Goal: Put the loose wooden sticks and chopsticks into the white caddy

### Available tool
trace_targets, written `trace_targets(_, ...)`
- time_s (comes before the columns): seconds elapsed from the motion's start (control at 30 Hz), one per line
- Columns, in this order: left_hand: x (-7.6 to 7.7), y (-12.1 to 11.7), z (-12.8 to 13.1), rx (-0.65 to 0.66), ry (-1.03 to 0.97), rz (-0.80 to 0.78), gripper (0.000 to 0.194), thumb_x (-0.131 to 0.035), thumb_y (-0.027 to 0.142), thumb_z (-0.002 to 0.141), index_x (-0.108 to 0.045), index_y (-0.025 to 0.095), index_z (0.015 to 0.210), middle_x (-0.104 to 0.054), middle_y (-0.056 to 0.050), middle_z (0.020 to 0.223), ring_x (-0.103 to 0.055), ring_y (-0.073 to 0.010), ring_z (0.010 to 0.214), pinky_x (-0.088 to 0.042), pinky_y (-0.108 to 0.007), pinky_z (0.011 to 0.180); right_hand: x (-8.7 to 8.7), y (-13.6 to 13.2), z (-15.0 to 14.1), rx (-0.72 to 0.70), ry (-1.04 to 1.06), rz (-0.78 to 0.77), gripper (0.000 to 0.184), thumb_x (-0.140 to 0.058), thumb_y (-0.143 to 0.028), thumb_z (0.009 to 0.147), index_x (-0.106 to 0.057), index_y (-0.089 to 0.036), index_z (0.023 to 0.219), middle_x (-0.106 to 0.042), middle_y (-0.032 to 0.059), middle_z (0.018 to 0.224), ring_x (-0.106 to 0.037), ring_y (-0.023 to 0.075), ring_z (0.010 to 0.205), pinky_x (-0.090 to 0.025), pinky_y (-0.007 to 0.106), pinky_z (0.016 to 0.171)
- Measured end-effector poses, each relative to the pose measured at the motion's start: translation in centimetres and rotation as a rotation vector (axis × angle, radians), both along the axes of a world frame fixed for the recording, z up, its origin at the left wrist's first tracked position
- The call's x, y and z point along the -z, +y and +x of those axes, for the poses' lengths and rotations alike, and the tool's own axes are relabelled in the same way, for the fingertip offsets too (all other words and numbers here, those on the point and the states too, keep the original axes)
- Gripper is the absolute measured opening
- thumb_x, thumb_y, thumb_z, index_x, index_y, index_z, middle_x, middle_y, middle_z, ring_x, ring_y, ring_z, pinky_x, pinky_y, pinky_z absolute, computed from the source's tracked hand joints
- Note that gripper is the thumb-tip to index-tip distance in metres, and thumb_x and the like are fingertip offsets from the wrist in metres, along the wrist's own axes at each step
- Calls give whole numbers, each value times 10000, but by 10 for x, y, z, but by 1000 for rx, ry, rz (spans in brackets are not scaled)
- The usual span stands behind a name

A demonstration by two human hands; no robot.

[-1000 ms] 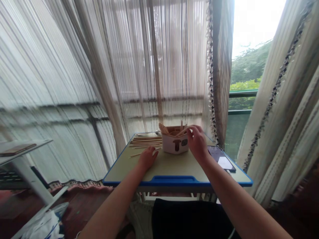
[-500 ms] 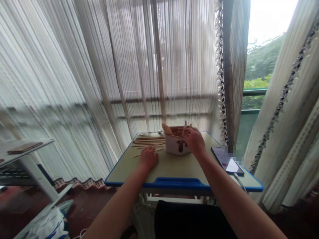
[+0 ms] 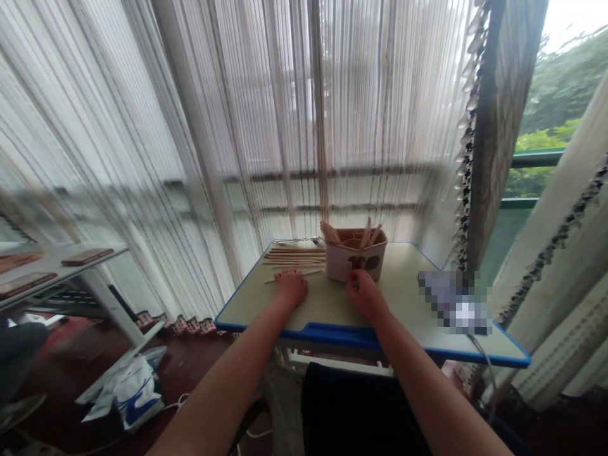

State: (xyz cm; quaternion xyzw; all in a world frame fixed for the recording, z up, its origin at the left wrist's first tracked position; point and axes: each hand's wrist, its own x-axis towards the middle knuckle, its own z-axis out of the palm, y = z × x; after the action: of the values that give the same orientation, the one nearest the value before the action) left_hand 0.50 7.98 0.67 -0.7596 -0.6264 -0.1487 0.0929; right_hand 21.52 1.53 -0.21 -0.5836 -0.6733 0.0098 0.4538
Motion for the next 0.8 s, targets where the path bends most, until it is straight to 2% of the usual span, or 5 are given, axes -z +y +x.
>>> trace_targets(0.1,0,1,1,64,1,-17,312,-357,277,861,-610,171,1010,-583,-131,1093,-497,-267,1040,-306,-422,859,3,3,2,-23,-32,-117,254,-474,-190,753,-505,-167,1004,-547,90,996,-534,191,920,-401,314,848)
trace_targets(0.27,1,4,3,245,39,-64,312,-349,194,856,-601,226,1036,-590,-84,1073,-497,-230,1052,-293,-385,857,4,3,3,-27,-77,-180,275,-486,-197,754,-522,-156,1023,-550,94,1014,-534,191,932,-393,301,851)
trace_targets(0.6,-1,-4,3,226,-32,104,170,-436,143,789,-565,176,894,-591,-76,976,-519,-224,961,-275,-384,828,11,10,6,-33,-70,-173,225,-504,-210,752,-563,-151,961,-562,90,965,-536,185,883,-408,303,823)
trace_targets(0.73,-1,-5,3,268,-58,150,189,-461,130,771,-556,191,922,-582,-66,987,-507,-213,979,-274,-361,834,7,7,6,-44,-22,-66,216,-502,-212,740,-569,-151,937,-552,94,958,-531,190,890,-417,321,838)
trace_targets(0.8,-1,-6,3,281,-60,168,197,-458,125,772,-554,196,929,-580,-63,988,-505,-211,981,-274,-356,835,3,5,9,76,54,99,262,-512,-229,729,-555,-146,974,-533,116,1011,-507,216,967,-400,356,884)
